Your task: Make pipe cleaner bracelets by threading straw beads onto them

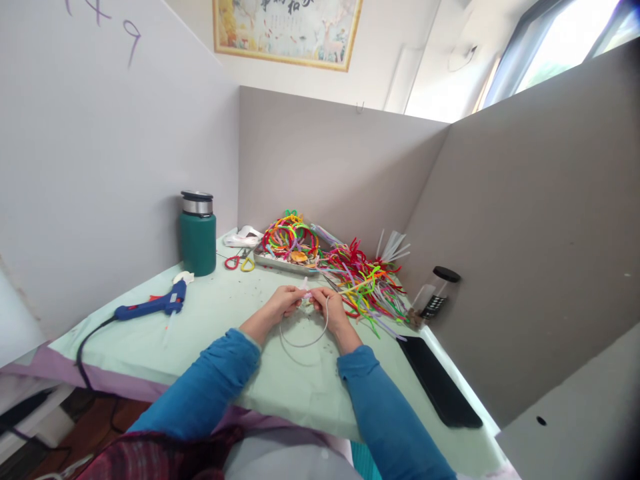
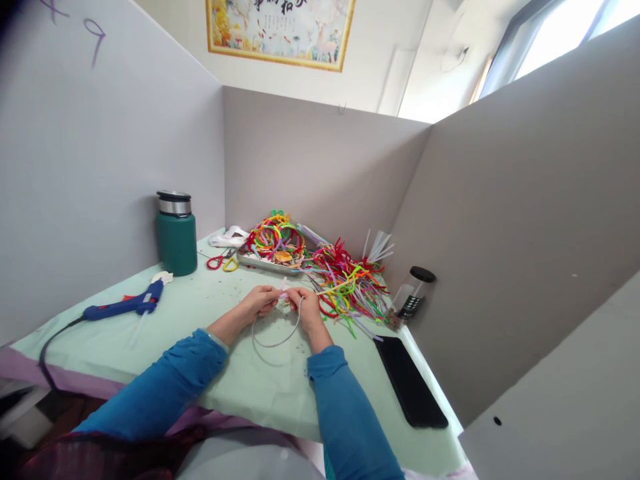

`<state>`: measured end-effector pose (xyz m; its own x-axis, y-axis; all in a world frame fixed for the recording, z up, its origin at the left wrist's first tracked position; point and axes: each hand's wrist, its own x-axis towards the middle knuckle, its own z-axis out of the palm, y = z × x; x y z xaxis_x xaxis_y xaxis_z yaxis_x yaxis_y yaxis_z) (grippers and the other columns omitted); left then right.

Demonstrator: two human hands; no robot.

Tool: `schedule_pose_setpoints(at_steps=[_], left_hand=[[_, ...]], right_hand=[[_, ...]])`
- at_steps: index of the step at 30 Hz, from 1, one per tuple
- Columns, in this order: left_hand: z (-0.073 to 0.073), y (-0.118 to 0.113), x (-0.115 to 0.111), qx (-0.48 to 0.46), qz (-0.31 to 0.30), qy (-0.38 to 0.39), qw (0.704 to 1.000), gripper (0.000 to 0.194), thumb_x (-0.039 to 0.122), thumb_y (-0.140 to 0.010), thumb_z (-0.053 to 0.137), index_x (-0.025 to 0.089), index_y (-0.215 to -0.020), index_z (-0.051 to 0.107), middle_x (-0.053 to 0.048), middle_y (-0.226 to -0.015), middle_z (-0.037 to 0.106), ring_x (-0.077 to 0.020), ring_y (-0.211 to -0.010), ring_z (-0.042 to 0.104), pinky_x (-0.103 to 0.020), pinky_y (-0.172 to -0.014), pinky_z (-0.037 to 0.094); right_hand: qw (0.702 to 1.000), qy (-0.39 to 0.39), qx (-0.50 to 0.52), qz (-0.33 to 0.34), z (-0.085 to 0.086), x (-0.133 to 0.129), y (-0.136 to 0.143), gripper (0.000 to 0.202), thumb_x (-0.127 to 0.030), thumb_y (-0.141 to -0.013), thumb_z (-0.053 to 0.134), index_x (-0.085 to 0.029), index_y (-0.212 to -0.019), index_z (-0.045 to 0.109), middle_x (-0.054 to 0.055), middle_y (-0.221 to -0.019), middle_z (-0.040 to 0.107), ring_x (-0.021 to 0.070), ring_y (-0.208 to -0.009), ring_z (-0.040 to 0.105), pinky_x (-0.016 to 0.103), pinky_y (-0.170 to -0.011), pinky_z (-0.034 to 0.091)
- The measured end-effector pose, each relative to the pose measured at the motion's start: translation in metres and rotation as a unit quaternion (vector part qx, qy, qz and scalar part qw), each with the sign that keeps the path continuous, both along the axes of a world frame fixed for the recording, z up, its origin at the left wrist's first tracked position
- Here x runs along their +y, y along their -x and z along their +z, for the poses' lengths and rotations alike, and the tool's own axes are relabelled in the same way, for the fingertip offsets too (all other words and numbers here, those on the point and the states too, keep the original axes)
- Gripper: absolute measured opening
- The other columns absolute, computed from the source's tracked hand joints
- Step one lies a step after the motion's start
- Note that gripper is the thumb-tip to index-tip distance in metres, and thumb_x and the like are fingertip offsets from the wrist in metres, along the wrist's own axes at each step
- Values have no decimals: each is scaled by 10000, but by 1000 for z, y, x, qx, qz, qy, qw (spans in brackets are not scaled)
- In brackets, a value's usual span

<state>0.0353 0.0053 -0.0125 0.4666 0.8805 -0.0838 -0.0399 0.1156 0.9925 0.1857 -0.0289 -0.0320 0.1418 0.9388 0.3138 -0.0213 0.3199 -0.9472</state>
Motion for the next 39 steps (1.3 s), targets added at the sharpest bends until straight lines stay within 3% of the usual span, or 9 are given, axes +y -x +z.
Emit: schedule_pose_setpoints(at_steps=[7, 15, 20, 29, 34, 39], left_hand=[[-4, -3, 0, 0, 67, -109, 992, 335, 437, -747, 702, 187, -777, 480, 55, -558, 565, -32, -300, 316, -197, -341, 189], [-4, -5, 2, 54, 109, -211, 970, 171, 322, -726, 674, 185, -802, 605, 23, -688, 628, -82, -432, 497, -206, -402, 321], [-2, -5, 1, 89, 121, -252, 956, 129, 284, -751, 652, 183, -830, 669, -9, -729, 661, -108, -515, 564, -216, -506, 403], [-1, -4, -2, 128, 116, -386, 906, 140, 201, -816, 628, 220, -850, 763, -51, -935, 713, -116, -633, 608, -227, -636, 459], [-1, -3, -1, 140, 118, -432, 883, 165, 165, -799, 652, 230, -879, 781, -46, -921, 724, -152, -790, 648, -244, -755, 479], [-5, -4, 4, 158, 120, -450, 871, 171, 178, -800, 660, 199, -918, 783, -54, -903, 721, -149, -793, 649, -249, -771, 476]], right_hand=[[1000, 11, 4, -15, 1, -1, 0, 333, -507, -703, 708, -184, -646, 644, -20, -543, 540, 98, -467, 370, 245, -461, 266], [999, 2, 29, -18, -4, 6, -3, 312, -494, -721, 693, -188, -679, 643, -23, -554, 540, 96, -455, 375, 249, -457, 249], [999, -1, 40, -21, -4, 7, -4, 317, -493, -728, 691, -183, -685, 641, -24, -553, 532, 88, -448, 375, 241, -450, 244], [998, 7, 65, -12, -6, 7, -5, 323, -491, -725, 708, -182, -675, 630, -33, -501, 513, 83, -419, 339, 241, -430, 212], [998, 8, 68, -9, -6, 8, -5, 327, -494, -716, 717, -182, -673, 629, -40, -486, 491, 80, -418, 326, 239, -430, 201], [998, 11, 63, -8, -5, 6, -5, 337, -504, -713, 711, -183, -653, 627, -37, -490, 494, 79, -418, 311, 241, -432, 177]])
